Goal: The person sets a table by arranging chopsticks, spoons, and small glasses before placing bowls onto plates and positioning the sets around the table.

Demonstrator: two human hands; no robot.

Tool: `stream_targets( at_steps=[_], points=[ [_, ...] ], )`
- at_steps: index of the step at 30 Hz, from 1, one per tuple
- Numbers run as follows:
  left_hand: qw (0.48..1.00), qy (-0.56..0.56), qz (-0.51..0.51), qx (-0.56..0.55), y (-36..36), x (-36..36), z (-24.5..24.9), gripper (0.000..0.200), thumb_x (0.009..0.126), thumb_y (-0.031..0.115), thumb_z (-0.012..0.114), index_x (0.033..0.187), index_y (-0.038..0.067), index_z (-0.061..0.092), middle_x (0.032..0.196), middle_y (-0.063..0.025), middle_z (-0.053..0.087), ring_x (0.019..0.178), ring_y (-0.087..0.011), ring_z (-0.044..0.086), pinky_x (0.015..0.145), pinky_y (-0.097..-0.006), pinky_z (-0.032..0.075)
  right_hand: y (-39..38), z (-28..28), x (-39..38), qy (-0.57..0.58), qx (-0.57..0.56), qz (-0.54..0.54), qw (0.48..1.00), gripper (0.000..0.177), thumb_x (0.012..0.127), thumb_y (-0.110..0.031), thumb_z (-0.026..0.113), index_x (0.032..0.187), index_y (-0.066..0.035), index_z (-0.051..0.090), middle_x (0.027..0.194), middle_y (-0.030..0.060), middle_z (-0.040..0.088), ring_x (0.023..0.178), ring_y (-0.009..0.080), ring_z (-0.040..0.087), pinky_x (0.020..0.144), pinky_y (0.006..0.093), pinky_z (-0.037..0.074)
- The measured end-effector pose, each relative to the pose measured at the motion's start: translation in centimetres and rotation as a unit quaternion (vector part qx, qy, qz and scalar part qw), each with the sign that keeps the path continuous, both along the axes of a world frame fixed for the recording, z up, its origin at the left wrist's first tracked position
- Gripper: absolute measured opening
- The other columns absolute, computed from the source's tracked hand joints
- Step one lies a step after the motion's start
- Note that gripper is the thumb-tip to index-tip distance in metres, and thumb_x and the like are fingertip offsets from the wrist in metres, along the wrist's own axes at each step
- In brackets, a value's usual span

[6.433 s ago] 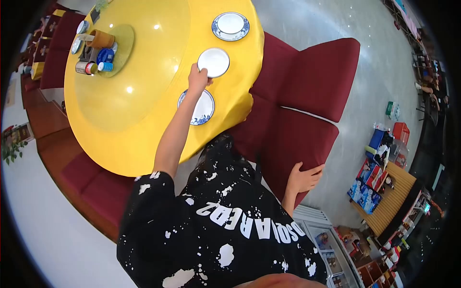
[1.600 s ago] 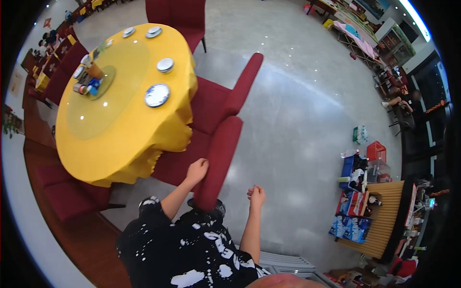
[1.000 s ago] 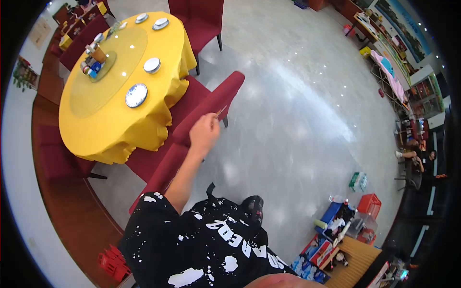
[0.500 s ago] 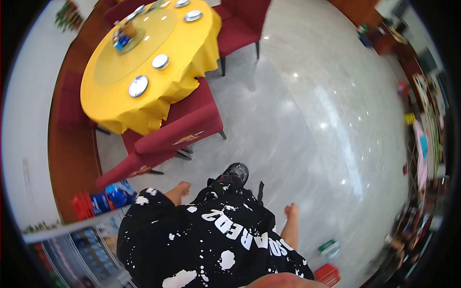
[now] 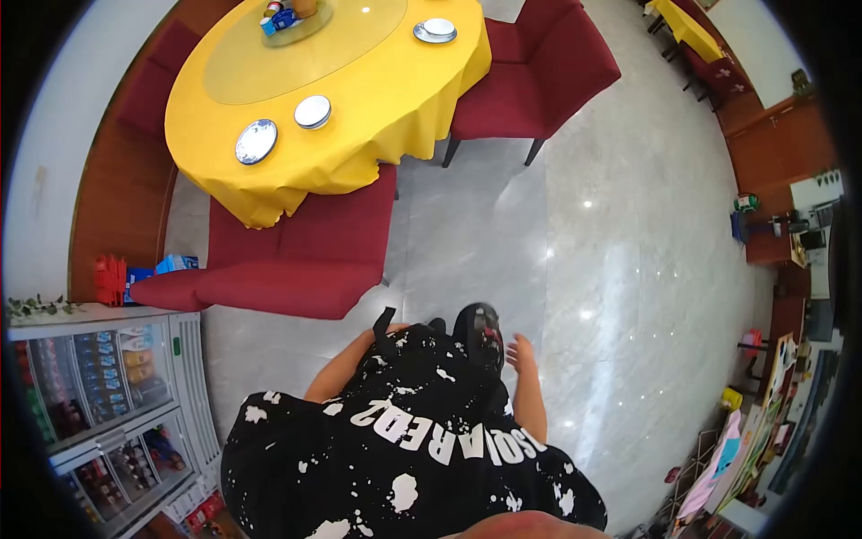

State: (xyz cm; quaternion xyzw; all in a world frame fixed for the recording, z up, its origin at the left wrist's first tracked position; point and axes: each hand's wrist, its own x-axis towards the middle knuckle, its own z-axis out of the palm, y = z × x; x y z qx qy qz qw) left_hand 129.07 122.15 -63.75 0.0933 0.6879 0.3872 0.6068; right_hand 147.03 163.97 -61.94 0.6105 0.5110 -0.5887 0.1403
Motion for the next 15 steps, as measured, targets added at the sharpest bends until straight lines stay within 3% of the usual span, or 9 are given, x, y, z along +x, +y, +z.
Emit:
stream_targets(
  at_steps=[2, 5, 8, 9, 12, 13, 15],
  points=[
    [0.999, 0.01, -0.026, 0.03, 5.5, -4.1, 2.9, 0.049, 0.095, 0.037, 0.049, 0.12, -0.005, 0.051, 0.117, -0.0288, 0.052, 0.106, -0.0388, 0.053, 0.091, -0.0441, 0.044, -0.8, 2.9, -8.1, 0.105, -0.141, 0.103, 0.979, 0.049, 0.092, -0.042, 0.053, 0.122, -0.003, 0.06, 0.107, 0.0144, 0.068, 0.099, 0.028, 0.063, 0.086, 0.0436, 0.051],
    [0.998, 0.034, -0.036, 0.042, 11.4, -9.6, 3.4, 0.057, 0.095, 0.042, 0.049, 0.127, -0.005, 0.046, 0.125, -0.029, 0.046, 0.114, -0.0392, 0.047, 0.097, -0.0446, 0.039, 4.8, -0.2, -16.7, 0.06, -0.173, 0.266, 0.946, 0.047, 0.092, -0.041, 0.053, 0.115, -0.002, 0.066, 0.113, 0.0149, 0.068, 0.103, 0.0246, 0.063, 0.09, 0.0384, 0.049],
    [0.997, 0.062, -0.021, 0.046, 16.5, -15.0, 3.8, 0.065, 0.094, 0.048, 0.049, 0.133, -0.004, 0.041, 0.133, -0.0291, 0.04, 0.122, -0.0396, 0.04, 0.103, -0.045, 0.034, 10.4, -4.7, -23.8, 0.092, -0.111, 0.413, 0.899, 0.045, 0.094, -0.041, 0.052, 0.113, -0.004, 0.067, 0.108, 0.0138, 0.07, 0.097, 0.0238, 0.065, 0.088, 0.0386, 0.051],
    [0.996, 0.07, -0.013, 0.045, 18.0, -16.8, 3.8, 0.068, 0.094, 0.05, 0.049, 0.135, -0.004, 0.04, 0.135, -0.0292, 0.038, 0.124, -0.0397, 0.038, 0.105, -0.0452, 0.033, 12.8, -5.1, -26.3, 0.13, -0.182, 0.324, 0.919, 0.046, 0.096, -0.044, 0.05, 0.109, -0.004, 0.069, 0.108, 0.0139, 0.07, 0.096, 0.0246, 0.066, 0.085, 0.0403, 0.053],
    [0.99, 0.119, 0.02, 0.066, 22.5, -22.5, 4.0, 0.077, 0.093, 0.055, 0.049, 0.141, -0.004, 0.035, 0.143, -0.0293, 0.032, 0.132, -0.0401, 0.032, 0.11, -0.0457, 0.028, 18.0, 1.8, -37.9, -0.06, -0.299, 0.344, 0.888, 0.051, 0.097, -0.047, 0.048, 0.118, -0.005, 0.067, 0.113, 0.0155, 0.07, 0.108, 0.0251, 0.063, 0.088, 0.04, 0.053],
    [0.982, 0.165, 0.037, 0.081, 23.7, -24.8, 4.0, 0.08, 0.093, 0.057, 0.049, 0.143, -0.003, 0.033, 0.146, -0.0293, 0.029, 0.135, -0.0402, 0.03, 0.112, -0.0458, 0.026, 19.3, 2.7, -41.1, -0.036, -0.317, 0.389, 0.864, 0.057, 0.096, -0.051, 0.05, 0.13, -0.006, 0.059, 0.128, 0.019, 0.062, 0.116, 0.0312, 0.058, 0.09, 0.0492, 0.052],
    [0.968, 0.224, 0.1, 0.059, 26.0, -29.4, 5.1, 0.086, 0.092, 0.061, 0.049, 0.147, -0.003, 0.03, 0.151, -0.0294, 0.025, 0.14, -0.0405, 0.025, 0.116, -0.0461, 0.023, 19.3, 6.7, -48.9, -0.114, -0.212, 0.479, 0.844, 0.061, 0.094, -0.052, 0.052, 0.135, -0.007, 0.052, 0.134, 0.0202, 0.056, 0.115, 0.035, 0.058, 0.086, 0.0577, 0.051]
  ],
)
